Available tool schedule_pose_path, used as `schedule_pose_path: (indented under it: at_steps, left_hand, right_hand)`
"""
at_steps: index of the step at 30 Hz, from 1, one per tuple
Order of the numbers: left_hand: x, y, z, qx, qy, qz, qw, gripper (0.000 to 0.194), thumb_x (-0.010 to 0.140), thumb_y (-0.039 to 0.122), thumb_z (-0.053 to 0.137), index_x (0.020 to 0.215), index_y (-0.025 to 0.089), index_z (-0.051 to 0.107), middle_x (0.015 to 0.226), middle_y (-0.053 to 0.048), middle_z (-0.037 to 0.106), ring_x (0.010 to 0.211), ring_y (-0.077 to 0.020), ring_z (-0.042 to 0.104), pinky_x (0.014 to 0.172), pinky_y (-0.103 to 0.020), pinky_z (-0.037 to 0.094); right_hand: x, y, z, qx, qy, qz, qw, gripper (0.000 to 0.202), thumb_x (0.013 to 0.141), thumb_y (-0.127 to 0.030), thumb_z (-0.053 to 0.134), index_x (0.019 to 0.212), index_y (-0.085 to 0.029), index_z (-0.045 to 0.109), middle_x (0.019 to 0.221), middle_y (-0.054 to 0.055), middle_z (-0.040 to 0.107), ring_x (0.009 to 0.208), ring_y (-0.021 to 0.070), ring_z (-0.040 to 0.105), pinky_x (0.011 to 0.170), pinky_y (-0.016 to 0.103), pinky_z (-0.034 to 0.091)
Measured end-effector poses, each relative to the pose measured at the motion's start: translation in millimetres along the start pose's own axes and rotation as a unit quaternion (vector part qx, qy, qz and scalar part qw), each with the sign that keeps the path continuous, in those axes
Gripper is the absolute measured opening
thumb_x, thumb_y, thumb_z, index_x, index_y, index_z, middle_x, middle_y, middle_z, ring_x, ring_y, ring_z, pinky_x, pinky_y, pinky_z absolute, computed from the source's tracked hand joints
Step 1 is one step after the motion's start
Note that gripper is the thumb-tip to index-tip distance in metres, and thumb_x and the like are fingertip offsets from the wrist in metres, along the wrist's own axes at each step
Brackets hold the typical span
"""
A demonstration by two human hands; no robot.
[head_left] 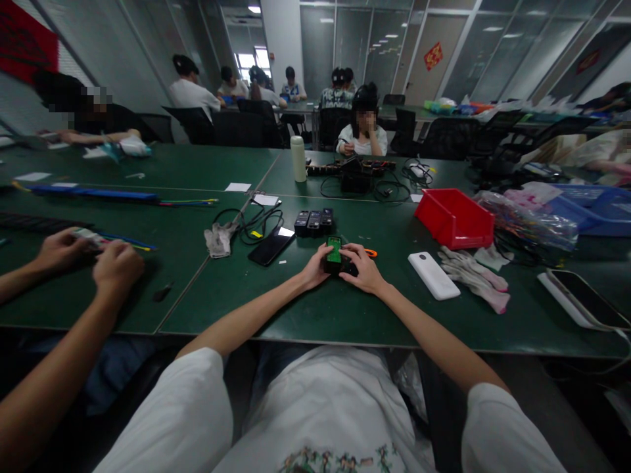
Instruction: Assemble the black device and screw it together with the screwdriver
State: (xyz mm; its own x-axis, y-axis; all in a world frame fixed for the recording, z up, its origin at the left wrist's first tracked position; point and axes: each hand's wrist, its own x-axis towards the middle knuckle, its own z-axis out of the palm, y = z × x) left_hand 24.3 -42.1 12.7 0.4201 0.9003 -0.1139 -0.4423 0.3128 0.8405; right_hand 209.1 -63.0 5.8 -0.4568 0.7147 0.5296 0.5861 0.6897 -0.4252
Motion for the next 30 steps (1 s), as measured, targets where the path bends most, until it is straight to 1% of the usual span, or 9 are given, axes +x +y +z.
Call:
schedule_pose_path:
  at_steps: [2, 6, 12, 15, 18, 21, 25, 27, 30]
  left_hand:
    - [0, 0, 1.1, 0.011, 0.006, 0.003, 1.0, 0.048, 0.079, 0.043, 0.064, 0.122, 0.027, 0.048, 0.116, -0.005, 0.064, 0.099, -0.022, 0.065, 0.086, -0.04, 0.052]
    - [3, -5, 0.4, 0.036, -0.008, 0.023, 0.999, 0.055, 0.078, 0.043, 0.067, 0.125, 0.03, 0.043, 0.122, -0.004, 0.06, 0.102, -0.0203, 0.064, 0.093, -0.041, 0.05]
    - [13, -16, -8.3, 0.031, 0.033, 0.078, 0.996, 0.061, 0.072, 0.038, 0.074, 0.12, 0.028, 0.038, 0.123, -0.004, 0.056, 0.105, -0.0172, 0.061, 0.102, -0.043, 0.046]
    - [15, -19, -10.7, 0.032, 0.038, 0.084, 0.995, 0.064, 0.069, 0.033, 0.077, 0.12, 0.026, 0.038, 0.121, -0.004, 0.056, 0.106, -0.0163, 0.06, 0.102, -0.042, 0.045]
    - [14, -17, -10.6, 0.028, 0.037, 0.085, 0.995, 0.07, 0.066, 0.027, 0.079, 0.122, 0.028, 0.038, 0.117, -0.003, 0.058, 0.102, -0.0151, 0.061, 0.099, -0.039, 0.047]
    - [12, -11, -9.6, 0.035, 0.025, 0.07, 0.997, 0.06, 0.07, 0.032, 0.075, 0.122, 0.028, 0.045, 0.113, -0.002, 0.061, 0.095, -0.0151, 0.062, 0.09, -0.037, 0.051]
    - [9, -3, -8.5, 0.041, -0.013, 0.03, 0.999, 0.041, 0.075, 0.039, 0.07, 0.111, 0.023, 0.057, 0.105, -0.004, 0.064, 0.092, -0.0171, 0.063, 0.079, -0.034, 0.055]
    - [7, 0, -7.7, 0.043, -0.027, 0.016, 0.999, 0.04, 0.075, 0.039, 0.069, 0.109, 0.022, 0.059, 0.103, -0.005, 0.064, 0.093, -0.0183, 0.062, 0.076, -0.035, 0.056]
    - [4, 1, -6.2, 0.03, -0.058, -0.004, 0.998, 0.038, 0.078, 0.04, 0.066, 0.111, 0.023, 0.058, 0.106, -0.006, 0.063, 0.095, -0.02, 0.062, 0.079, -0.04, 0.057]
  right_hand:
    - [0, 0, -1, -0.005, -0.004, 0.004, 1.0, 0.059, 0.081, -0.048, 0.063, 0.134, -0.028, 0.044, 0.133, 0.011, 0.039, 0.121, 0.0293, 0.048, 0.096, 0.048, 0.05]
    - [0, 0, -2, -0.016, 0.008, 0.012, 1.0, 0.056, 0.08, -0.049, 0.064, 0.129, -0.028, 0.048, 0.133, 0.01, 0.041, 0.122, 0.0303, 0.047, 0.097, 0.049, 0.049]
    - [2, 1, 0, -0.021, 0.005, 0.016, 1.0, 0.059, 0.077, -0.051, 0.067, 0.128, -0.028, 0.049, 0.133, 0.011, 0.043, 0.123, 0.0308, 0.048, 0.096, 0.049, 0.048]
    - [3, 1, 1, -0.02, 0.002, 0.009, 1.0, 0.063, 0.075, -0.051, 0.069, 0.128, -0.025, 0.048, 0.128, 0.011, 0.051, 0.119, 0.0304, 0.051, 0.097, 0.049, 0.047]
    - [2, -1, 2, -0.021, 0.002, 0.0, 1.0, 0.06, 0.076, -0.046, 0.068, 0.127, -0.023, 0.048, 0.119, 0.01, 0.059, 0.11, 0.0297, 0.056, 0.096, 0.049, 0.048]
    - [1, -2, 3, -0.026, 0.013, 0.003, 1.0, 0.053, 0.078, -0.037, 0.064, 0.127, -0.022, 0.049, 0.116, 0.011, 0.061, 0.105, 0.0292, 0.058, 0.093, 0.048, 0.049]
    - [-1, 0, 3, -0.027, 0.046, 0.015, 0.998, 0.043, 0.079, -0.028, 0.059, 0.121, -0.021, 0.054, 0.111, 0.01, 0.063, 0.103, 0.0286, 0.059, 0.092, 0.047, 0.049]
    - [-1, 2, 3, -0.027, 0.06, 0.01, 0.998, 0.039, 0.08, -0.026, 0.058, 0.119, -0.021, 0.056, 0.109, 0.01, 0.063, 0.102, 0.0283, 0.059, 0.092, 0.047, 0.049]
    - [-2, 4, 3, -0.031, 0.075, -0.012, 0.997, 0.037, 0.08, -0.024, 0.058, 0.117, -0.022, 0.057, 0.112, 0.01, 0.063, 0.105, 0.0281, 0.058, 0.094, 0.048, 0.048]
